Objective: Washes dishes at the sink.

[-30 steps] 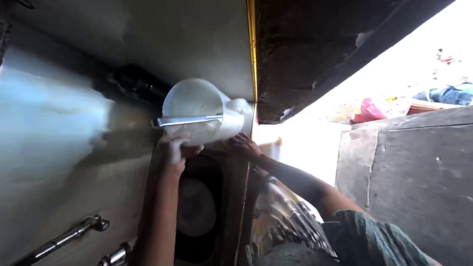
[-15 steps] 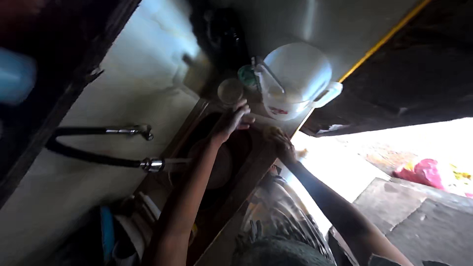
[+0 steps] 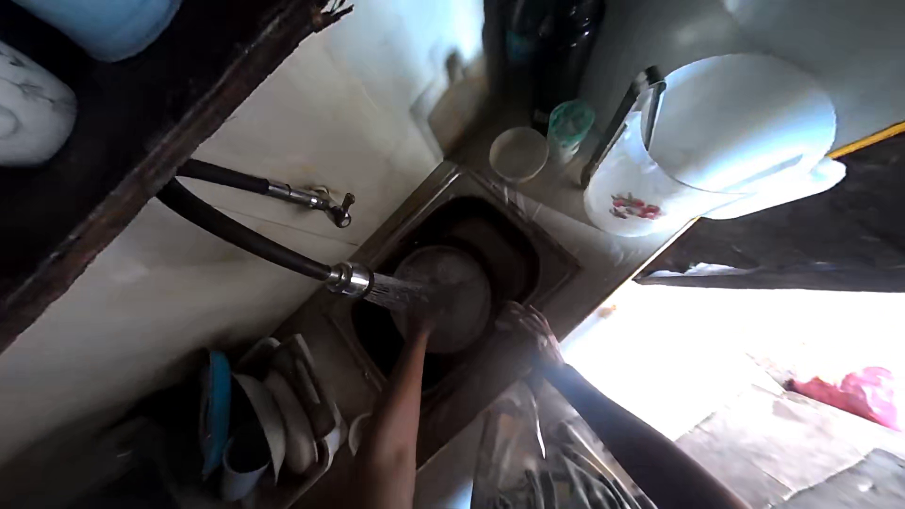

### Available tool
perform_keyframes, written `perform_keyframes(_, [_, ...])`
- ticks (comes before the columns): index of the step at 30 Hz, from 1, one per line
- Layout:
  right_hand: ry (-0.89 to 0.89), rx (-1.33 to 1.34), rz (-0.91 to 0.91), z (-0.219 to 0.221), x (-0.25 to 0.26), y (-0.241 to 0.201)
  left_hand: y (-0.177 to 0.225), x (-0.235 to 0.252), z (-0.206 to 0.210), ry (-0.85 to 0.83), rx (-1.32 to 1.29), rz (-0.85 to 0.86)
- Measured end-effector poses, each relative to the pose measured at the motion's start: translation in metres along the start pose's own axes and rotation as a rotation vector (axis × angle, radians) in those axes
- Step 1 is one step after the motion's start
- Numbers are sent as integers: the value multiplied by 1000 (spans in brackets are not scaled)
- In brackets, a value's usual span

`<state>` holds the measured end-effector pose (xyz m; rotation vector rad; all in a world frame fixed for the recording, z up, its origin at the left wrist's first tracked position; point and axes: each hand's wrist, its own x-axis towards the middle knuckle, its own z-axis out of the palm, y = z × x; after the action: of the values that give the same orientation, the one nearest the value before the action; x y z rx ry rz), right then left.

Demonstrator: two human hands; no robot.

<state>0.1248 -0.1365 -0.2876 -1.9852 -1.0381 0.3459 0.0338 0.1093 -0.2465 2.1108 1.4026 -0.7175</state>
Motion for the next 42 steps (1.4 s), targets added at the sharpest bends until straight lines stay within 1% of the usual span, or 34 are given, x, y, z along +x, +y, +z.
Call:
perform_keyframes(2, [16,-69,-59,4,0,4,23,-10,12,-55,45,47])
perform_keyframes(4, [30,-110,-72,5,1,4,36,-19,32,-167,111,206])
perform_keyframes(6, [21,-94,-37,3,1,1,23,-12,52,-253,164,387])
perform_keyframes(7, [5,-53,21,1,2,-4,9,-8,57,-274,170,404])
perform_keyframes(9, [-4,64,194,-8,15,-21,-18,-8,47,-222,191,299])
perform_keyframes(11, [-3,150,343,-17,36,-40,-37,-9,39,-95,161,140])
perform_keyframes(12, [-10,178,409,-19,48,-50,-41,-9,37,-52,169,82])
perform_keyframes(13, [-50,216,494,-21,62,-60,-40,-8,37,-48,203,43])
perform_keyframes(15, [-126,296,663,-22,92,-74,-35,-8,45,-5,218,36])
perform_keyframes(17, [-151,358,788,-21,119,-77,-31,-16,50,74,173,97])
perform_keyframes(19, [-158,328,797,-38,151,-82,-32,-20,46,155,-38,98])
perform_keyframes(21, [-146,231,732,-72,189,-90,-36,-27,39,246,-342,48])
perform_keyframes(22, [-102,186,681,-88,208,-91,-37,-35,33,248,-490,-2])
perform_keyframes(23, [-27,126,624,-98,231,-82,-38,-43,25,215,-621,-83])
perform_keyframes(24, [33,60,582,-105,253,-71,-40,-49,18,146,-776,-174])
perform_keyframes(25, [66,11,560,-112,273,-63,-41,-57,12,35,-949,-234])
perform_keyframes(27, [47,6,549,-124,296,-59,-44,-72,4,-147,-1194,-324])
perform_keyframes(28, [27,45,525,-126,299,-62,-44,-79,5,-181,-1254,-359])
perform_keyframes(30, [-71,175,453,-113,289,-71,-44,-94,7,-191,-1335,-352])
perform_keyframes(31, [-168,209,421,-99,277,-75,-41,-105,5,-183,-1388,-335])
perform_keyframes(32, [-293,198,428,-83,261,-78,-36,-117,2,-170,-1442,-326])
perform_keyframes(34, [-514,232,484,-59,228,-93,-21,-136,-5,-133,-1497,-286])
perform_keyframes(36, [-698,253,521,-28,198,-99,-5,-146,-3,-41,-1397,-185])
perform_keyframes(38, [-838,196,519,-5,168,-129,10,-156,1,106,-1102,-17])
perform_keyframes(39, [-818,169,500,5,154,-142,17,-165,-4,134,-940,65])
perform_keyframes(40, [-761,143,461,14,143,-149,24,-174,-8,150,-859,108])
perform_keyframes(42, [-713,49,296,27,137,-154,30,-187,-9,180,-893,55])
